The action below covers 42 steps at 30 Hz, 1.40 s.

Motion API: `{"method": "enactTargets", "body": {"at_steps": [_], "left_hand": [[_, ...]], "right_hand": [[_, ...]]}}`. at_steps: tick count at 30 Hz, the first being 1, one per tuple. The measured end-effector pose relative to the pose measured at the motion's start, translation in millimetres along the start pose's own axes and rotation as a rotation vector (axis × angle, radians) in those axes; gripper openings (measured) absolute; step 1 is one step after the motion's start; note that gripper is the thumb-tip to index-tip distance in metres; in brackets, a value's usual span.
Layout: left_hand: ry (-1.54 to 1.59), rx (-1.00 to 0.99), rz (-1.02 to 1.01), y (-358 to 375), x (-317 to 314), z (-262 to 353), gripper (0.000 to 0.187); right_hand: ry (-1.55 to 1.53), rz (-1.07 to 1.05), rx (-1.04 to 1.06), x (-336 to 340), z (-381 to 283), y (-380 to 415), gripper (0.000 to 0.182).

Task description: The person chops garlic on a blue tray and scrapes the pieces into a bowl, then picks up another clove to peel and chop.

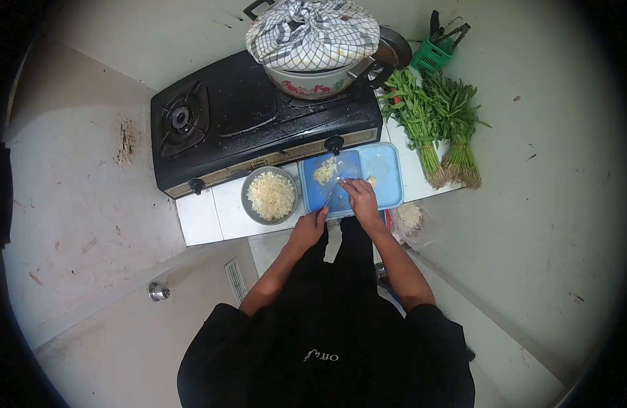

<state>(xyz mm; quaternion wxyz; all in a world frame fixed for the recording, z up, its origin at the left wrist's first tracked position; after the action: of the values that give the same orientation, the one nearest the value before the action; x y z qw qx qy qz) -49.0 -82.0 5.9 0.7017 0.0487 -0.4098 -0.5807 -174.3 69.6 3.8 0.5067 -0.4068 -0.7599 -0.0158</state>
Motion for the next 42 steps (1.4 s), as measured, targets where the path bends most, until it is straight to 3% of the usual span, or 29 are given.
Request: {"method": "enactTargets", "body": {"at_steps": [5, 13, 19, 26, 37, 42], "left_hand": [[0.039, -0.025, -0.005, -0.8, -1.6, -1.0, 0.051], [-0.237, 0.086, 0.057, -5.2, -3.9, 1.9, 0.054], [-0.014, 0.040, 0.050, -4.2, -5.8, -3.5, 0.054], [-0.021, -0.021, 0.020, -3.1, -7.5, -7.6, 0.054], [-0.222, 0.045, 0.074, -4.0, -7.9, 3.2, 0.056], [-0.166, 0.087, 0.075, -10.9, -11.4, -0.9, 0.056]], "right_hand": [[-0.034, 0.046, -0.020, 0.8, -1.6, -2.4, 0.040], [-0.022, 0.031, -0.053, 2.9, -3.1, -5.1, 0.038], [-0.007, 0.061, -0.053, 4.5, -2.8, 0.1, 0.034], [0.009, 0.053, -0.024, 3.2, -3.4, -0.1, 0.036], [0.015, 0.029, -0.035, 1.4, -4.5, -1.0, 0.038], [0.010, 0.064, -0.048, 0.3, -4.1, -1.3, 0.037]]}}
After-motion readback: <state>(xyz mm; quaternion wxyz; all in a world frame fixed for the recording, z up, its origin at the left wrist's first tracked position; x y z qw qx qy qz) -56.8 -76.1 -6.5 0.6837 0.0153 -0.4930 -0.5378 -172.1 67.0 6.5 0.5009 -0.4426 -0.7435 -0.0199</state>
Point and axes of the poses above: each hand's wrist, its own y-axis away from the middle knuckle, its own x-axis out of the back of the hand, z = x × y, the point moved 4 cm from there along -y, towards the middle knuckle, and after that the axes turned 9 degrees about x, right-handed, at the moved point
